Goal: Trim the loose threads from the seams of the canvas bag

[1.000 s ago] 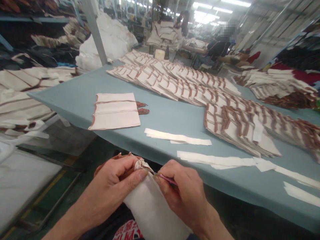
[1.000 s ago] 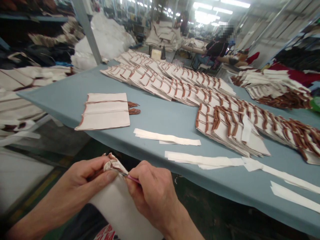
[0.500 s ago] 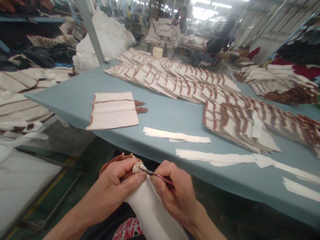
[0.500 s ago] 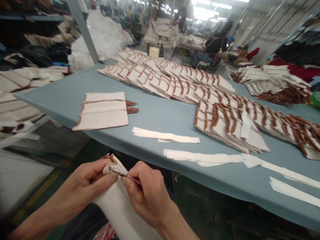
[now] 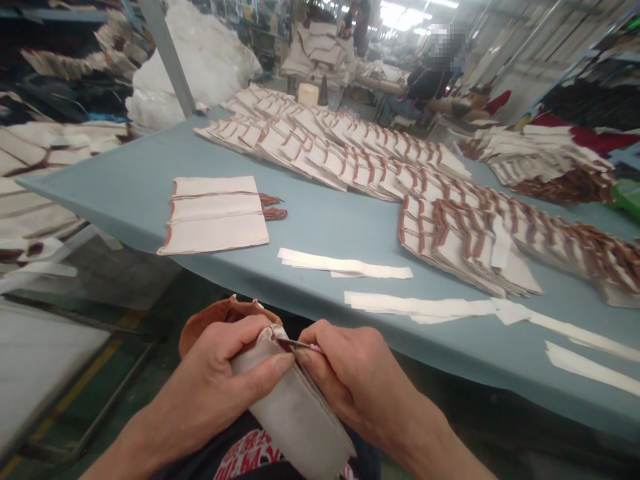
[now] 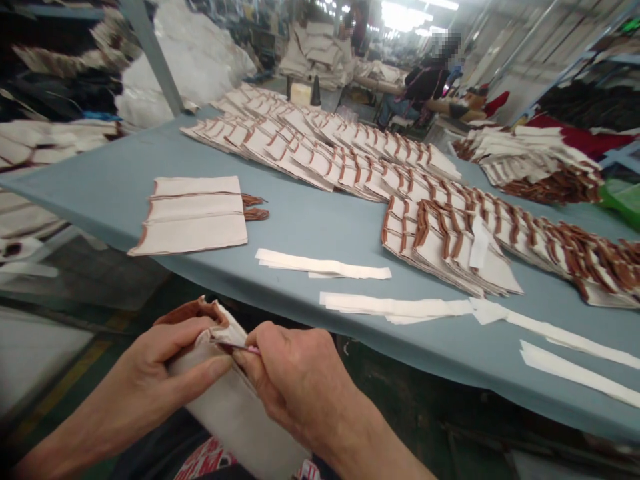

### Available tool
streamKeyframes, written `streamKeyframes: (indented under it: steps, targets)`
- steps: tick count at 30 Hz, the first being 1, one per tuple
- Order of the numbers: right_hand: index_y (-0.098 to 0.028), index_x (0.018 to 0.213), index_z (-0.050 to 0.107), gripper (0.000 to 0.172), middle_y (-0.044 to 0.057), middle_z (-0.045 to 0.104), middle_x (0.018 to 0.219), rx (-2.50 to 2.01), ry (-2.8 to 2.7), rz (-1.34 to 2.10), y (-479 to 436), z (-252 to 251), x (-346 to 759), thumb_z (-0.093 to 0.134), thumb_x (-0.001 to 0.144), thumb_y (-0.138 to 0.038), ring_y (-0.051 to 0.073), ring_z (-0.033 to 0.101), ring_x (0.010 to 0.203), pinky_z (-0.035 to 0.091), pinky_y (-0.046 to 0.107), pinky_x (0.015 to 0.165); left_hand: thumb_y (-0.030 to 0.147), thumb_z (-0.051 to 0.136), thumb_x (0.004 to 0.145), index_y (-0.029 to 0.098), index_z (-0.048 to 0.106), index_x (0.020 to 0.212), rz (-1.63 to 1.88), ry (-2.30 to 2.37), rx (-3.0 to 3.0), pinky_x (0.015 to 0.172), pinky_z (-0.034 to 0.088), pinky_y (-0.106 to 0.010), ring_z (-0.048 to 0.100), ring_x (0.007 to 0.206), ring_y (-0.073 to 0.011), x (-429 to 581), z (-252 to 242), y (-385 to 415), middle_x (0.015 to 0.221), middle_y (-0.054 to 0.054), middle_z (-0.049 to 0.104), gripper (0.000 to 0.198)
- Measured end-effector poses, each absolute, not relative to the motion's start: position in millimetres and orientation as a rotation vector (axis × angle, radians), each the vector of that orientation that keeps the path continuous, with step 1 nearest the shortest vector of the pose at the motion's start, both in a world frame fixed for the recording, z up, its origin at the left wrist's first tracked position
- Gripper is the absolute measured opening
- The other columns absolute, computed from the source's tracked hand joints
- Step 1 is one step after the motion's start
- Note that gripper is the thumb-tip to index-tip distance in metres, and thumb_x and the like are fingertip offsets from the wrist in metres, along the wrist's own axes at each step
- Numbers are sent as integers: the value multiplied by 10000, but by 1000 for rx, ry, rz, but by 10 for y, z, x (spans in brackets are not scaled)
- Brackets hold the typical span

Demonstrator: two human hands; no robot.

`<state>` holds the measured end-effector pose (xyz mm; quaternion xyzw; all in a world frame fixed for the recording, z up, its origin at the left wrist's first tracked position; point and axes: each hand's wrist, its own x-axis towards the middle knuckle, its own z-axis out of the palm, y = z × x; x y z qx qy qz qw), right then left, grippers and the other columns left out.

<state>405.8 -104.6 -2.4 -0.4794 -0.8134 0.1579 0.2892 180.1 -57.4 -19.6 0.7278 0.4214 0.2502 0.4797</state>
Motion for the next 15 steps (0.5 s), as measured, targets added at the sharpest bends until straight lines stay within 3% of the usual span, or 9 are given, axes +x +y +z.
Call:
streamKeyframes:
  steps: [8,13,15]
  targets:
    - [-197,823,669,495,1,671,652,-1200,-2273,-45,-1060,-223,4046,378,1222,-172,157,630,550,403,348,546,307,551,958,250,598,757,579,1170,1875,597,424,-271,587,667,-184,1951,-306,-626,720,20,630,215]
    - [-215,773,648,540,-21,643,599,-1269,-2150,-99,-1073,-581,4058,397,1250,-249,129,588,495,402,309,511,253,543,949,257,546,787,341,1333,1889,695,413,-328,681,760,-236,2156,-606,-618,759,-14,699,162]
    - [-196,884,706,412,-29,679,693,-1317,-2111,-99,-1193,-504,4110,515,1232,-307,113,594,526,461,248,517,230,605,927,255,565,794,322,1355,1874,736,423,-344,704,805,-256,2187,-822,-616,785,-23,713,141]
